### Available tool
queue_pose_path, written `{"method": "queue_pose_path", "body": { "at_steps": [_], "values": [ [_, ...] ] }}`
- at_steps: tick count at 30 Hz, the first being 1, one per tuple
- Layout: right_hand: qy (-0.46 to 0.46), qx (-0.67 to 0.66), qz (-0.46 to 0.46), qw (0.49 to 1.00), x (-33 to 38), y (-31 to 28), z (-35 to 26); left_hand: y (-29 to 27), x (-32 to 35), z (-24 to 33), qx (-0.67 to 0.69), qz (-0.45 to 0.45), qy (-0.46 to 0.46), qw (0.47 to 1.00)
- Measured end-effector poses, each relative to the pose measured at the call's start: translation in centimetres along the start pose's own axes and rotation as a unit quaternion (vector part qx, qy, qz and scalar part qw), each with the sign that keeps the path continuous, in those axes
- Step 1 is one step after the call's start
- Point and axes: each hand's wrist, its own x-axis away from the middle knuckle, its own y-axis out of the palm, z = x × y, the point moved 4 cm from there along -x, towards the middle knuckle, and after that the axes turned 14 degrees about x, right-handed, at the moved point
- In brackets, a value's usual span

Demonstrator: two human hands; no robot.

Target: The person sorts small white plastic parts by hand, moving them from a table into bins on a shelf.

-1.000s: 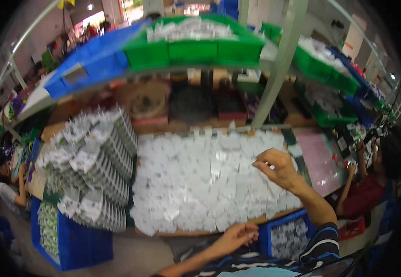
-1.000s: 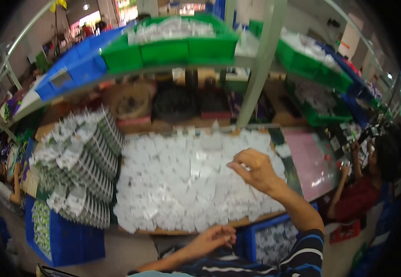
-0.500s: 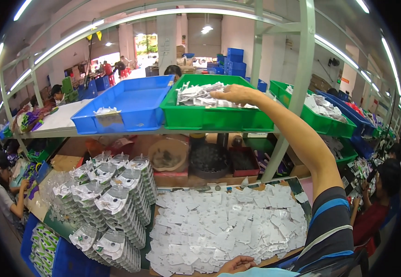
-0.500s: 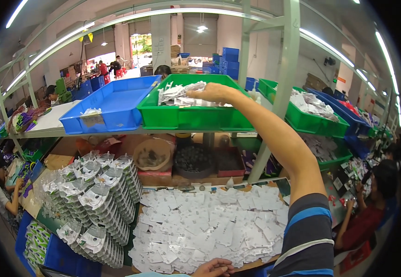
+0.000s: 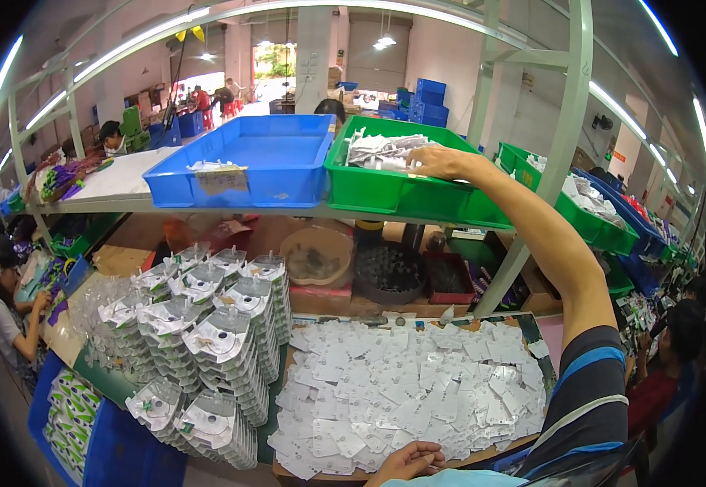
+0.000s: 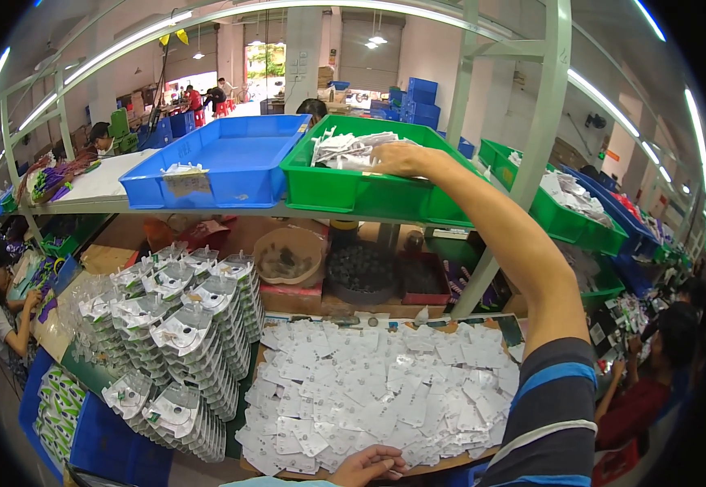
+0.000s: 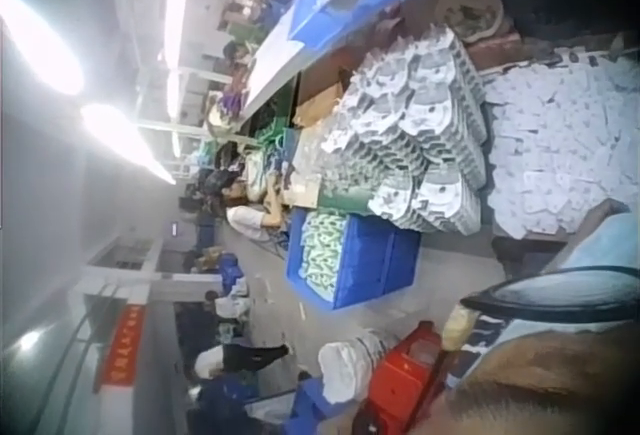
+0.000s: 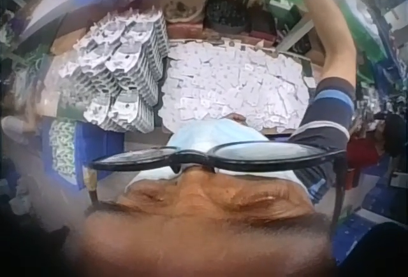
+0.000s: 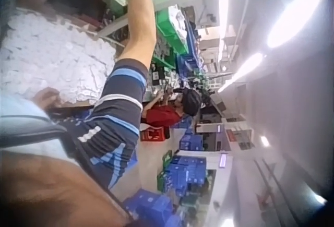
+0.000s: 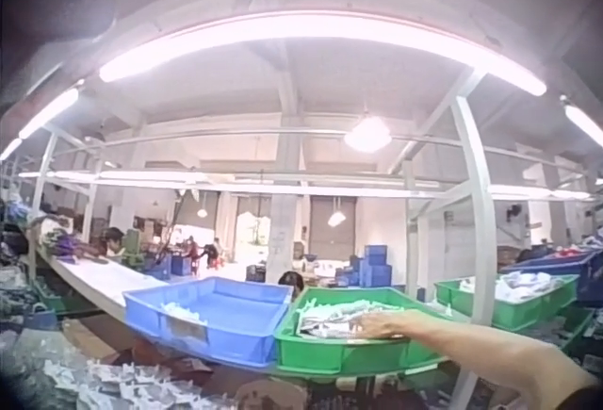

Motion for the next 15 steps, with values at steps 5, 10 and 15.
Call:
{"method": "queue_pose_path", "body": {
  "at_steps": [5, 10, 15],
  "values": [
    [-0.002, -0.026, -0.085, 0.996, -0.1, 0.5, 0.7, 0.2, 0.8, -0.1, -0.028, -0.048, 0.052, 0.997],
    [0.013, -0.008, -0.129, 0.992, -0.3, -0.2, -0.2, 1.9, 2.0, 0.6, 0.014, -0.031, 0.025, 0.999],
    [0.000, 0.049, -0.039, 0.998, -1.5, 0.9, 1.9, 1.9, 1.2, -0.1, 0.040, -0.047, 0.012, 0.998]
  ]
}}
